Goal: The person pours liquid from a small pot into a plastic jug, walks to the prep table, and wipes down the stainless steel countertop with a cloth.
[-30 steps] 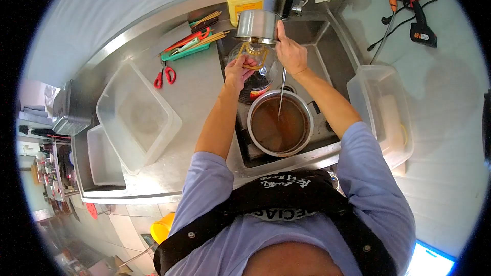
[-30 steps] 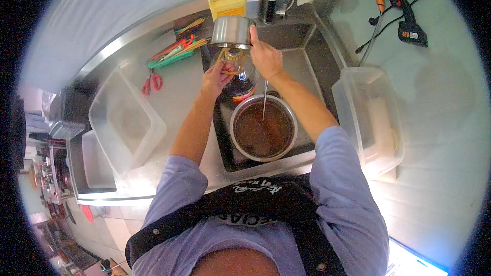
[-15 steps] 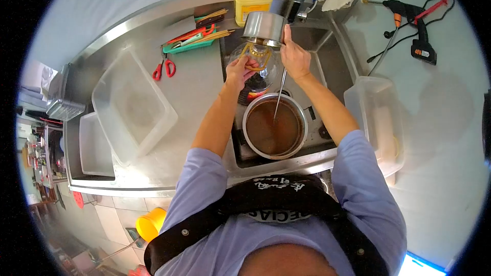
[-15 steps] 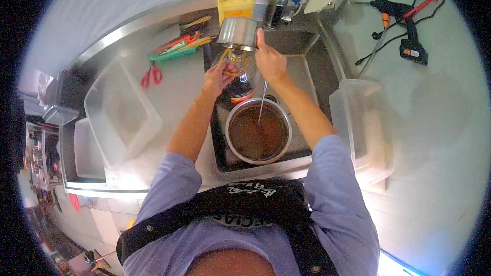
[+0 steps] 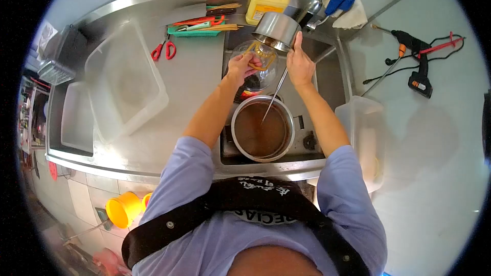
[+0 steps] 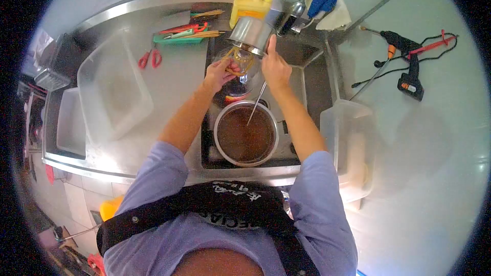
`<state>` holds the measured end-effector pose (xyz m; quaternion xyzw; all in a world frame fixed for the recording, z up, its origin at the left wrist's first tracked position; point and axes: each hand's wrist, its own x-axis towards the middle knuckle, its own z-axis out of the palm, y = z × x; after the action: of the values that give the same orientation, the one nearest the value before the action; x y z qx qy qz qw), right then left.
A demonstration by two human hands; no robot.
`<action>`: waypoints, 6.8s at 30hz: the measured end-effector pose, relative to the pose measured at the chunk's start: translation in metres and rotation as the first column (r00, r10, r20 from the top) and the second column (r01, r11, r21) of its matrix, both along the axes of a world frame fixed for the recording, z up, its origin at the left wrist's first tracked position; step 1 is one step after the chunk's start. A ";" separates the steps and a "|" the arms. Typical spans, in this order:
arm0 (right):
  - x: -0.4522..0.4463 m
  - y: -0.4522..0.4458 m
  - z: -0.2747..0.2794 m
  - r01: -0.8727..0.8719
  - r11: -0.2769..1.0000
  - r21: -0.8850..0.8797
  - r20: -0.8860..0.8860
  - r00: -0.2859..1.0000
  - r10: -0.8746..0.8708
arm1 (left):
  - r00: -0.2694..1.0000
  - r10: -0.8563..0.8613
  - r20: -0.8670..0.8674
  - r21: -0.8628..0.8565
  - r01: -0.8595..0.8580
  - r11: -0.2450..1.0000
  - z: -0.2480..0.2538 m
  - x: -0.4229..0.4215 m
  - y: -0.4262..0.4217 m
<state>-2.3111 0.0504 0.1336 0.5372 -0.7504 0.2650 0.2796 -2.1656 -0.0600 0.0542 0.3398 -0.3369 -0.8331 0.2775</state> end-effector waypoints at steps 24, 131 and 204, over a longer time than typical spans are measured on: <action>0.004 0.000 0.002 -0.002 1.000 -0.025 -0.091 0.996 0.000 | 1.000 -0.026 0.011 -0.007 0.026 1.000 0.004 0.002 0.000; 0.008 -0.016 -0.001 0.075 0.989 -0.124 0.273 0.961 -0.039 | 1.000 -0.018 -0.017 0.001 0.019 1.000 -0.002 0.002 0.001; -0.152 0.137 -0.257 0.221 0.870 0.440 0.834 0.259 -0.487 | 0.917 -0.084 0.389 -0.076 0.122 0.990 0.058 -0.030 -0.032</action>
<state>-2.4633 0.1873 -0.1239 0.1353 -0.8993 0.3600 -0.2082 -2.1957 -0.0919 0.1118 0.4645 -0.4431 -0.7458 0.1781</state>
